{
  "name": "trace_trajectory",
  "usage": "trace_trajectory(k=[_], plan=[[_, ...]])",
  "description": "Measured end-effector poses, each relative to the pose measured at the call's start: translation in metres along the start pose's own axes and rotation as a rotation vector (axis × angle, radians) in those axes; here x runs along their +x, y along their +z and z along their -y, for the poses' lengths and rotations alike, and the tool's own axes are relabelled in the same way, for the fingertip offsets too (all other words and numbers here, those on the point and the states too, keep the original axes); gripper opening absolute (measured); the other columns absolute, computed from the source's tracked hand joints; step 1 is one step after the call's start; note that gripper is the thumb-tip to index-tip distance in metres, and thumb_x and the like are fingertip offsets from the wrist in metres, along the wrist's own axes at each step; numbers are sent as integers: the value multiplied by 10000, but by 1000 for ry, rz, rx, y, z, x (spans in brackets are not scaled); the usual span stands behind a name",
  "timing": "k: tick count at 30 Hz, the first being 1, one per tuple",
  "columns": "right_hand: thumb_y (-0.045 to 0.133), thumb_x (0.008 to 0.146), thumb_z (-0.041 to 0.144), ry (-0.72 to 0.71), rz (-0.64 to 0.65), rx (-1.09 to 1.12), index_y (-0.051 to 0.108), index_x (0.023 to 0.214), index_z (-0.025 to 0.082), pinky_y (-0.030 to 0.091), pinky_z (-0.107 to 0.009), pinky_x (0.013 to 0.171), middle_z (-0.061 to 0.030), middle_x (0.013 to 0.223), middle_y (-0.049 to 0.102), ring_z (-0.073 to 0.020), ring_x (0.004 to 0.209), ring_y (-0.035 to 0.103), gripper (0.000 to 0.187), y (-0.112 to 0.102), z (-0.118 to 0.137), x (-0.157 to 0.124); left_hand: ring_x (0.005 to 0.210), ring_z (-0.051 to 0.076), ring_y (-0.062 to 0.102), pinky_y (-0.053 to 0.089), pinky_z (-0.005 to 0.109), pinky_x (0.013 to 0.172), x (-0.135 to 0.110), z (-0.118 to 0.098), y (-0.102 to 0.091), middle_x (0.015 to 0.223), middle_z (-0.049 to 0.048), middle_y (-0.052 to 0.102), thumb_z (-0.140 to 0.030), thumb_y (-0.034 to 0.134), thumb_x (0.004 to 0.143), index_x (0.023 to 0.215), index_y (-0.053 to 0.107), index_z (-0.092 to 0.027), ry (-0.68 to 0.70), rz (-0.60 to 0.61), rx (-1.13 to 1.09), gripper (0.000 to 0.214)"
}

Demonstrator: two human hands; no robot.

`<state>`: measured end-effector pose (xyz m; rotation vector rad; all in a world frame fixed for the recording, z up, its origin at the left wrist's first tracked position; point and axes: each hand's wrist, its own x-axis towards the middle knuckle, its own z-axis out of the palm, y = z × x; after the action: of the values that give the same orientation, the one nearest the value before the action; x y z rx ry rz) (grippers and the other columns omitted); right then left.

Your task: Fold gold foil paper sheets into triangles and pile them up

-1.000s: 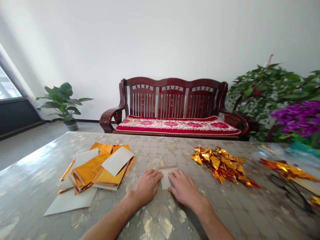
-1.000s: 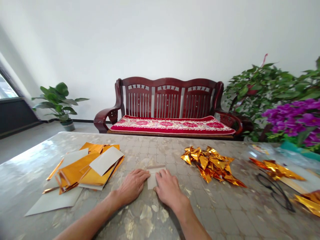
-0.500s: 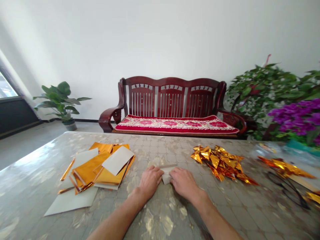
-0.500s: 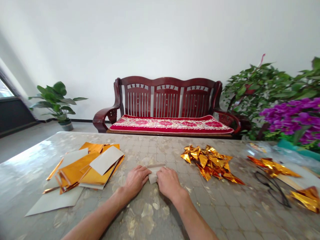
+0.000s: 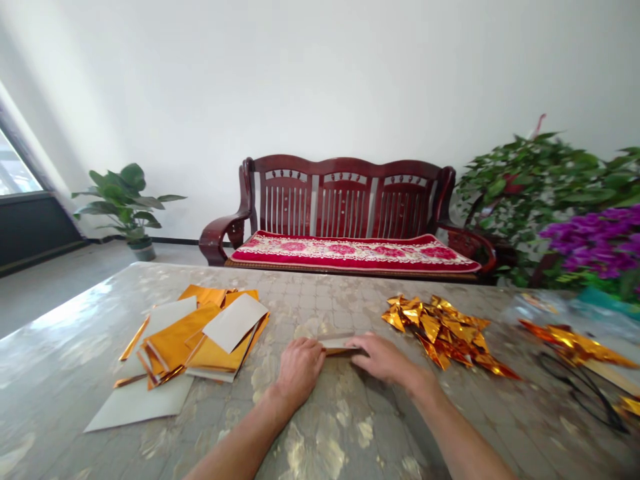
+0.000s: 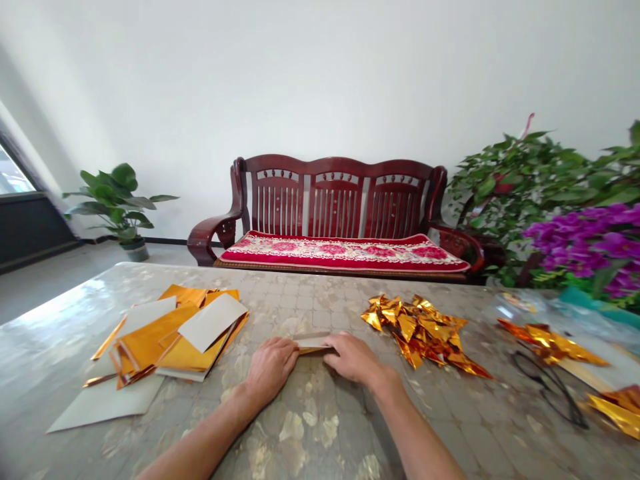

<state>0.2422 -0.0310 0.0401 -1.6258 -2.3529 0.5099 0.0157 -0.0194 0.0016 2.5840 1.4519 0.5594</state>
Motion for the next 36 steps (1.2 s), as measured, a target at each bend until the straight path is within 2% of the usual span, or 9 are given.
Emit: trace_trajectory(k=[3,6,9,12,16,20,25,32,36], plan=[[439,924,316,-25,-49,188,726,987,225,443,-275,839,-37,961,717,-194,929,626,307,4,-14,4,936,206,622,411,328,839,-1,-1,-1,912,44,712,-249,433,980,855,684,-213,-12,-5,-13,283],[376,965,336,25,-147,204,712,868,200,444,-280,798,-47,868,696,-194,872,617,375,16,-22,5,939,214,622,397,341,857,-2,-5,-3,901,47,713,-279,451,973,856,691,-218,-43,-37,-36,274],[411,956,339,74,-225,183,736,907,198,441,-287,803,-60,887,691,-200,893,615,358,30,-24,5,951,219,614,384,346,860,0,-9,-3,899,48,710,-358,444,984,848,696,-223,-103,-74,-66,316],[496,912,321,100,-247,193,755,1009,233,437,-289,845,-55,944,708,-197,933,623,290,38,-25,5,935,204,605,381,321,829,5,-9,-1,892,39,700,-352,431,991,788,683,-215,-180,-64,-88,352],[553,863,295,179,-283,196,769,970,252,442,-284,852,-42,948,721,-188,907,639,244,40,-20,8,922,197,597,386,304,827,8,-7,0,896,38,692,-332,432,989,775,676,-207,-220,-51,-115,348],[541,853,259,232,-327,166,764,940,249,447,-271,828,-35,918,723,-183,885,645,239,41,-13,8,943,201,597,394,318,878,4,-7,-4,917,39,698,-363,358,1015,837,693,-220,-158,-51,-147,406],[522,846,231,250,-403,114,745,876,239,442,-262,792,-30,867,715,-186,875,639,225,44,-7,7,980,206,593,386,332,921,3,-7,-2,980,26,706,-391,480,967,871,715,-242,-151,-58,-163,294],[530,801,171,283,-431,72,697,815,241,422,-251,764,-9,852,703,-178,870,623,182,46,-4,7,913,195,589,373,317,836,11,-8,2,871,16,683,-321,531,937,769,667,-220,-182,-67,-74,239],[510,866,213,281,-414,28,674,827,241,407,-255,759,-7,863,699,-178,879,613,170,44,-1,7,898,196,583,362,313,827,14,-7,3,853,27,676,-326,534,930,743,658,-209,-206,-55,-65,253]])
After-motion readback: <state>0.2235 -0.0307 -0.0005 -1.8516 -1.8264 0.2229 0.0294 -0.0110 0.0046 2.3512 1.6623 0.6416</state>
